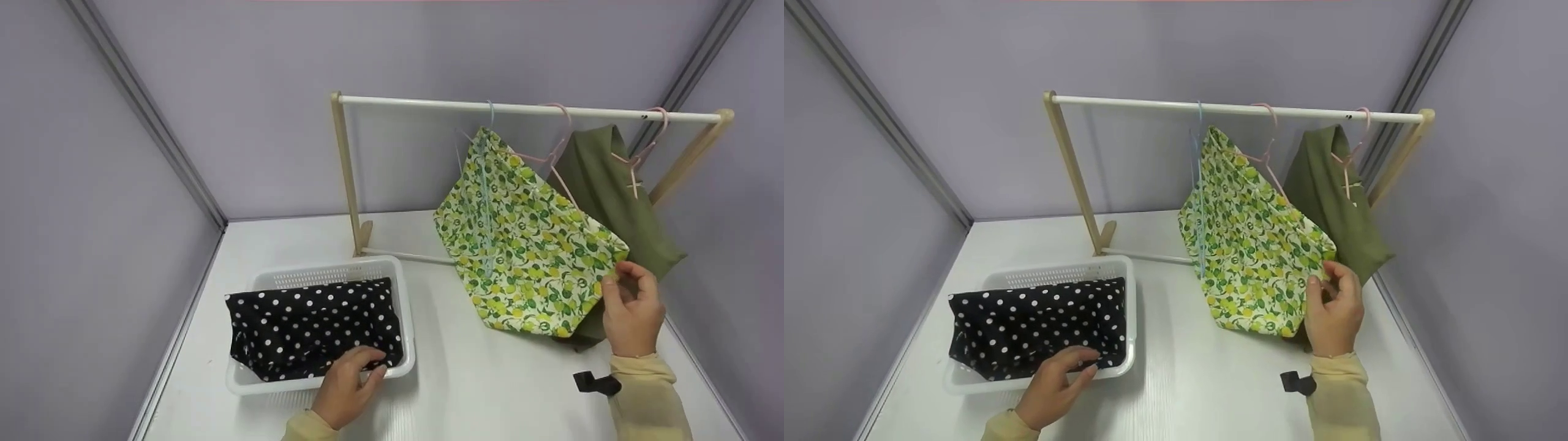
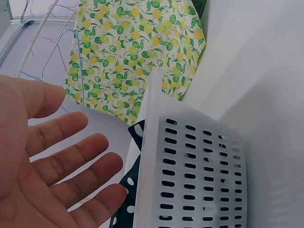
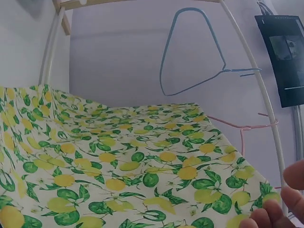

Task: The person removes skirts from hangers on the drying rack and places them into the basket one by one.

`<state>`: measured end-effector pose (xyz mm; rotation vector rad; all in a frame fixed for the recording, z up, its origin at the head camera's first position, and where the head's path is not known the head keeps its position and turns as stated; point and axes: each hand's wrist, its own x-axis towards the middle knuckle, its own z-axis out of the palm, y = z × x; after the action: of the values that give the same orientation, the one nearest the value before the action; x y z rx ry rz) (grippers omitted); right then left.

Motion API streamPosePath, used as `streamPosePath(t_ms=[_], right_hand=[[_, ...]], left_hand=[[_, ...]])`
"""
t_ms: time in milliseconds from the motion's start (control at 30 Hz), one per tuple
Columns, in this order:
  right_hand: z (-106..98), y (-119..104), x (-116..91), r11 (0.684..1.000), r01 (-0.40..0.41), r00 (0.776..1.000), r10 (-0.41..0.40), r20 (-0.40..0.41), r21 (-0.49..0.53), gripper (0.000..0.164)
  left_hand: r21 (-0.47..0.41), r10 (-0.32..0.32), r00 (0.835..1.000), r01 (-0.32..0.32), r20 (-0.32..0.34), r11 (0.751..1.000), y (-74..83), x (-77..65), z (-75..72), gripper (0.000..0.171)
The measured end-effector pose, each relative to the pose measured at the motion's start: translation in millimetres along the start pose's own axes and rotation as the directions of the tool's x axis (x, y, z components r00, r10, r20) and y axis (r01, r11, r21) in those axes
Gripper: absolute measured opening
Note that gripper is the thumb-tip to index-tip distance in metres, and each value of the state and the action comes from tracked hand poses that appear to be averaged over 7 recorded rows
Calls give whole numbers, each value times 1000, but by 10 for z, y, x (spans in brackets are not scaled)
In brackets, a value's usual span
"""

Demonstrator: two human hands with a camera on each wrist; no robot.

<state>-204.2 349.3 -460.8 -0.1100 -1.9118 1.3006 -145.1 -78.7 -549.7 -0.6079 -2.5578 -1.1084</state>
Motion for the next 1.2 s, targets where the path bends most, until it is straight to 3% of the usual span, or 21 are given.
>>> streamPosePath(t_ms=[133,200,267,333,433,533,700,833,933,1000,1200], right_hand=[[77,-47,91,987,76,990,-92,-108,-144,29],[106,-97,140,970,54,990,-84,-116,-239,31],[62,-58,244,960,17,998,-32,-51,-280,38],[24,-18,333,947,-19,997,42,67,-321,47],[-5,57,407,926,-37,963,134,234,-375,56],[-9,146,435,920,-42,927,181,328,-389,63],[30,298,468,949,-65,890,194,412,-308,59],[47,442,561,979,-15,863,115,492,-203,38],[46,500,637,993,6,842,60,536,-121,34],[34,520,683,998,3,820,35,572,-65,36],[-31,537,799,997,-18,717,-36,697,69,27]], left_hand=[[-24,28,998,-26,60,999,-102,147,-181,13],[-37,47,996,-45,76,998,-161,220,-271,13],[-34,42,996,-40,76,999,-102,235,-248,12],[-35,35,997,-33,73,999,-47,246,-224,12],[-28,18,997,-16,72,999,37,248,-195,12],[-13,-1,998,2,70,1000,123,240,-173,12],[17,-46,996,45,71,999,274,226,-145,11],[37,-61,998,61,24,997,408,131,66,11],[45,-77,997,77,-2,996,505,55,226,12],[47,-91,996,92,-17,995,571,4,332,13],[59,-107,992,112,-69,992,789,-50,626,15]])
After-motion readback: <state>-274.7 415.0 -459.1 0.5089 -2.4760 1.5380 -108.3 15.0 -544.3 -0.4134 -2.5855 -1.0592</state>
